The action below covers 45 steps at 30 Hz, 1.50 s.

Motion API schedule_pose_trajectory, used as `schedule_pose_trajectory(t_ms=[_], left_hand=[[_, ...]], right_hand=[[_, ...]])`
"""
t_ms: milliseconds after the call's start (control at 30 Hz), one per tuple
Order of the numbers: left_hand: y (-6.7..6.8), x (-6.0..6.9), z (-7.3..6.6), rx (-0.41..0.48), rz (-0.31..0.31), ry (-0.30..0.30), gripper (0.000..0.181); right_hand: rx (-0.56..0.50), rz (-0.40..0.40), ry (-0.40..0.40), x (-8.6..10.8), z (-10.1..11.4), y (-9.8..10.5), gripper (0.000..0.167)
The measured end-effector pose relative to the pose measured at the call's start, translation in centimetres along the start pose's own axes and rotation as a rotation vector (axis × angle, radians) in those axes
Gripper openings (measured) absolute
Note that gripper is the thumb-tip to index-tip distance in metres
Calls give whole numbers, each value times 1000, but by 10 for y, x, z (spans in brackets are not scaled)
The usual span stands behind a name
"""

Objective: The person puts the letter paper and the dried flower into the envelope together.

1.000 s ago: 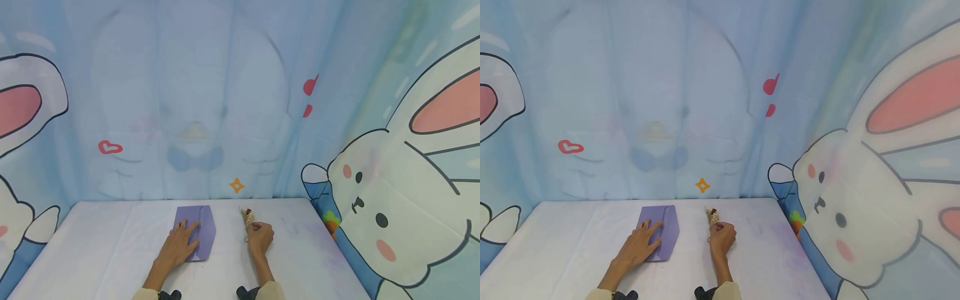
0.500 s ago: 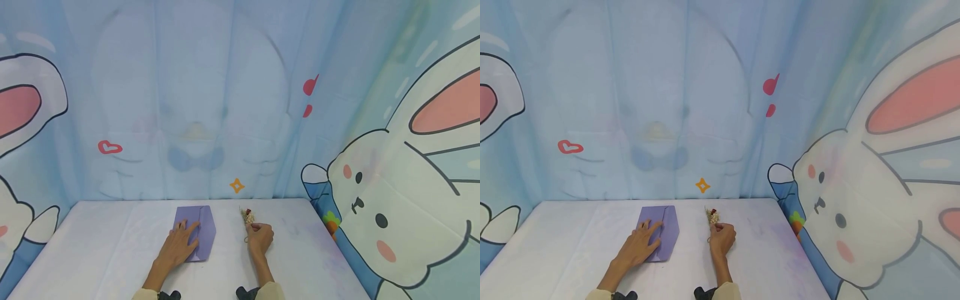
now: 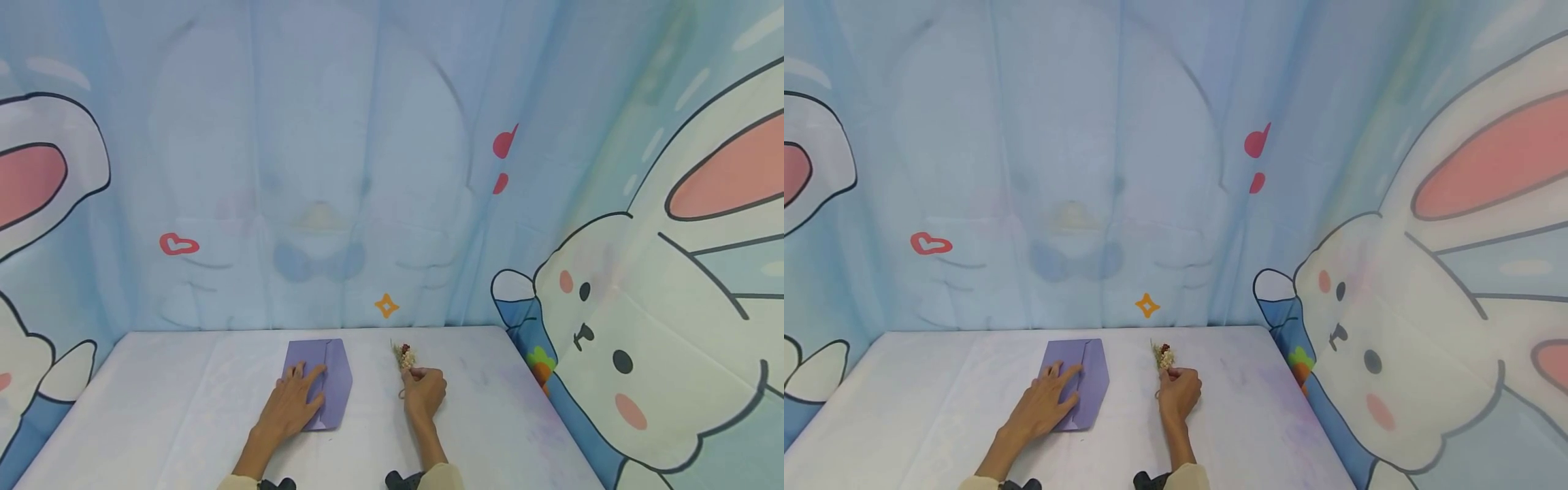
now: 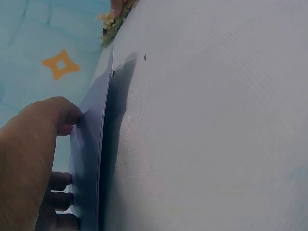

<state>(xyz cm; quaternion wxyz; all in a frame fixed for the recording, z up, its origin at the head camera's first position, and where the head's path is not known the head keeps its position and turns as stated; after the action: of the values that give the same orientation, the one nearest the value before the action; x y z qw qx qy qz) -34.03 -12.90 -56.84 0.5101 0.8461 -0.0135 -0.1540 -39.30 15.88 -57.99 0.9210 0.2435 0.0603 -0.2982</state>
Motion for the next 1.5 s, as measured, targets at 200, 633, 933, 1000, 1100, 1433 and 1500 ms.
schedule_pose_trajectory(t_ms=[200,633,933,1000,1100,1433,1500], left_hand=[[-1,0,0,4,-2,1,52],[0,0,-1,3,-7,1,52],[-1,0,-1,8,-4,-8,53],[0,0,-1,7,-8,-14,53],[1,0,0,3,-20,-21,53],[0,0,-1,5,-14,-21,53],[0,0,-1,10,-9,-17,53]], right_hand=[[16,-1,5,-1,1,-1,10],[42,9,-13,-3,1,-2,10],[56,7,-47,-2,0,-2,10],[56,7,-40,-2,0,-2,10],[50,6,-26,-2,2,-2,10],[34,8,-7,-1,4,-2,12],[38,0,-5,-1,4,-2,11]])
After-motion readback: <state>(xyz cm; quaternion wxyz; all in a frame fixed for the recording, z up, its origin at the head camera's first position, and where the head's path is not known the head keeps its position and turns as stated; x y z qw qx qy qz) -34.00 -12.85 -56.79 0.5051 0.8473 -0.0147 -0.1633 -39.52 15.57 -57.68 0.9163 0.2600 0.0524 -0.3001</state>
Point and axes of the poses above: each hand's wrist, its own x-axis away from the middle knuckle, its own y-axis out of the back of the hand, z = x × y, the point moved 5 cm from there along -x, towards the middle knuckle, and after that the axes turned 2 degrees about z, right-handed, at the moved point
